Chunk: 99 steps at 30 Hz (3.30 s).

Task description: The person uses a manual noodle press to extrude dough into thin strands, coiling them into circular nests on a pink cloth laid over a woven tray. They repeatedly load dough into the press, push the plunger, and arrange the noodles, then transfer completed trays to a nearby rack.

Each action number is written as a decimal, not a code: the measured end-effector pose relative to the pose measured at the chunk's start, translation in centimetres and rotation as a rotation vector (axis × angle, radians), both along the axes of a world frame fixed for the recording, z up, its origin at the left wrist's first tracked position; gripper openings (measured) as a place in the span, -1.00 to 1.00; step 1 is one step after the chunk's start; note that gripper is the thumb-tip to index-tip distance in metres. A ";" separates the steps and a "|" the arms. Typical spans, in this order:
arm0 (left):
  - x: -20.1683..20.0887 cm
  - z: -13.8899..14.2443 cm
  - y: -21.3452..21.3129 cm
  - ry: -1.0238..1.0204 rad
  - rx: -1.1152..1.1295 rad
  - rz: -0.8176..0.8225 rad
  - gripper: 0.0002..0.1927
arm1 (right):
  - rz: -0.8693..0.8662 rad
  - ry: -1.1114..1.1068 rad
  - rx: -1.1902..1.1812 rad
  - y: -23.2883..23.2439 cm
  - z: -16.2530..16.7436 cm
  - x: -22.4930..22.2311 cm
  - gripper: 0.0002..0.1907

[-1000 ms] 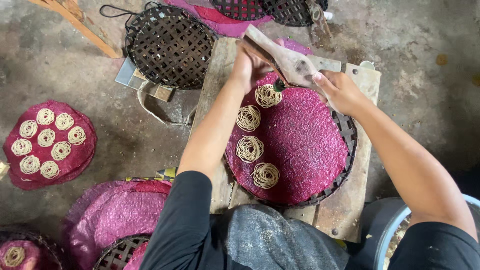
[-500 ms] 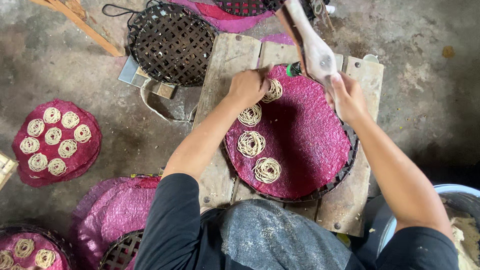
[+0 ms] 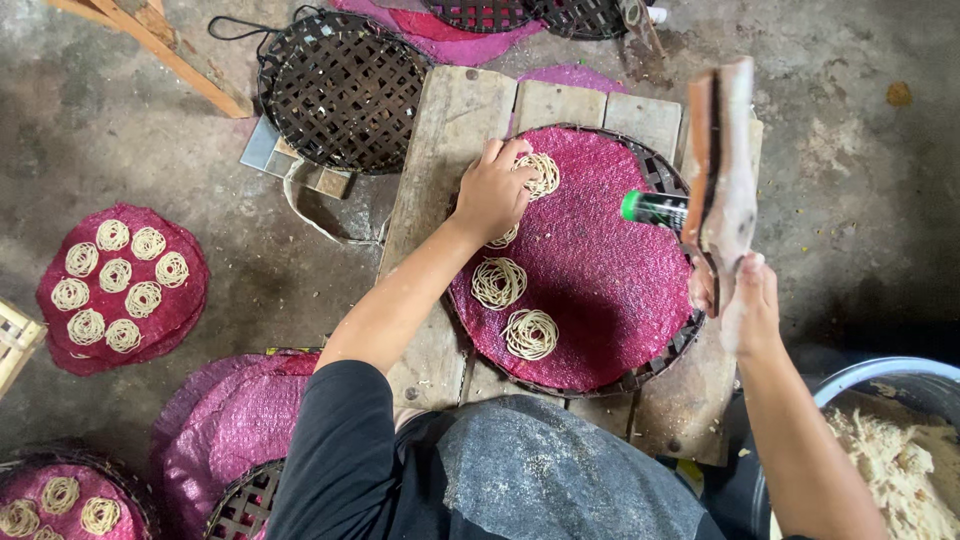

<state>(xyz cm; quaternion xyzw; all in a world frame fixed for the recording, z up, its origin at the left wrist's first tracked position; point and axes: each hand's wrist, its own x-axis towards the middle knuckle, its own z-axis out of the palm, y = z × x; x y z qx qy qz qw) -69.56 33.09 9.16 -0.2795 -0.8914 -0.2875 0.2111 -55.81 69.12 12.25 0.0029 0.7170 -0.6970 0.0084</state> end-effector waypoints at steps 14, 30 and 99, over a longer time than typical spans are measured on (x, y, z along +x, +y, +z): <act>0.7 0.5 1.1 -0.091 -0.081 0.067 -0.79 | -0.053 0.100 -0.057 2.1 -2.4 0.5 -0.16; 0.0 0.7 0.9 -0.132 -0.199 0.050 -0.73 | -0.069 0.021 0.027 1.9 -2.7 0.5 -0.22; 18.0 0.9 0.1 -1.970 0.628 -1.007 -0.54 | 0.346 1.309 1.607 3.0 13.0 11.7 -0.80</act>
